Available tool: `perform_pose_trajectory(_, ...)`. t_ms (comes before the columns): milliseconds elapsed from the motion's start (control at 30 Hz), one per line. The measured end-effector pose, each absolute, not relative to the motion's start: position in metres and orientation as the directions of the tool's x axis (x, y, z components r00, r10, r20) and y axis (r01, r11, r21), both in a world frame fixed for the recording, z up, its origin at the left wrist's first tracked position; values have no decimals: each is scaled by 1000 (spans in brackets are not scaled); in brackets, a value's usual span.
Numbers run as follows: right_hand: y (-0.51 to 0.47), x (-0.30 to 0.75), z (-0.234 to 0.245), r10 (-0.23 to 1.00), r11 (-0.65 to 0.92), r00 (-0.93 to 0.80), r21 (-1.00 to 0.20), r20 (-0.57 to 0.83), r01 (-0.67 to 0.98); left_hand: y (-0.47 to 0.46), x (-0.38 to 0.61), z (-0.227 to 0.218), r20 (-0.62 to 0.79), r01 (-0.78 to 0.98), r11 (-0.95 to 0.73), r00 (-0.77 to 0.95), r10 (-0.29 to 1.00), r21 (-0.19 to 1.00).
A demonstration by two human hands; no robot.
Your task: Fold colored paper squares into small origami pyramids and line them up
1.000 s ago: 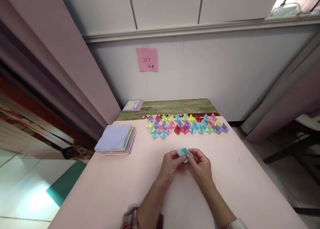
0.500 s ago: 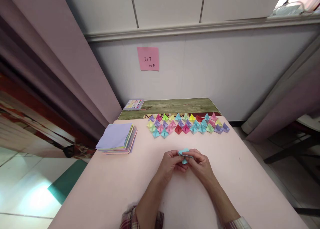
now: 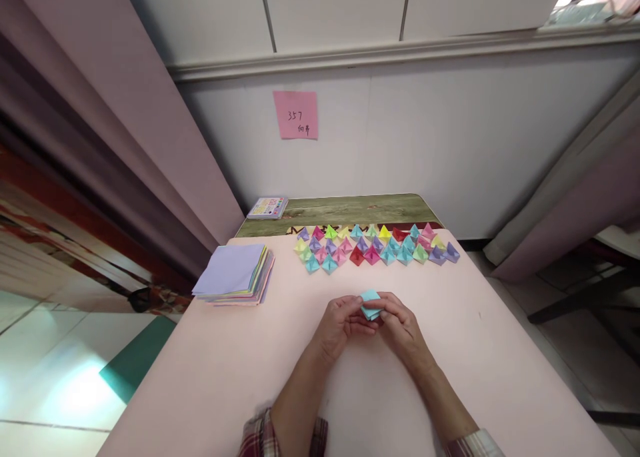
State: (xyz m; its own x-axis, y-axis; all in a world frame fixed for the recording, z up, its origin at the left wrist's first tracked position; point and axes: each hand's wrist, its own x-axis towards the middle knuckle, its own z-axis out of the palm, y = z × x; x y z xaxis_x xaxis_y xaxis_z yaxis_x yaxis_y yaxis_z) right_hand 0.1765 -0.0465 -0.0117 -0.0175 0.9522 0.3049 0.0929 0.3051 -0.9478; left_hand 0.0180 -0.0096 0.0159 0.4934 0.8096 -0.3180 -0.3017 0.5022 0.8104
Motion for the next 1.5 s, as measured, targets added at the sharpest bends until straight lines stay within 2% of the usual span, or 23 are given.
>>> perform_pose_trajectory(100, -47, 174, -13, 958, 282, 17, -953, 286, 107, -10, 20, 13, -328, -267, 485, 467, 821, 833)
perform_pose_trajectory(167, -48, 171, -14, 973, 211, 69, -973, 218, 95, -11, 22, 11, -342, -261, 487, 448, 826, 834)
perform_pose_trajectory(433, -47, 169, -7, 990, 14, 138, -974, -18, -225, -9, 22, 12, -309, -280, 427, 380, 872, 860)
perform_pose_trajectory(567, -44, 171, -17, 980, -69, 167, -970, -110, -234, -8, 23, 10, -282, -239, 389, 380, 881, 890)
perform_pose_trajectory(900, -46, 170, -14, 977, -46, 197, -985, -79, -167, -10, 29, 4, -262, -201, 360, 393, 882, 911)
perform_pose_trajectory(1133, -45, 167, -13, 971, -33, 228, -980, -78, -195, -12, 28, 6, -146, -118, 192, 320, 936, 974)
perform_pose_trajectory(1333, -45, 167, -16, 952, -92, 253, -951, -171, -294, -7, 23, 9, 54, -17, -51, 185, 981, 999)
perform_pose_trajectory(1500, -44, 166, -12, 949, -15, 297, -958, -104, -286, -8, 26, 6, -58, -157, 102, 264, 963, 982)
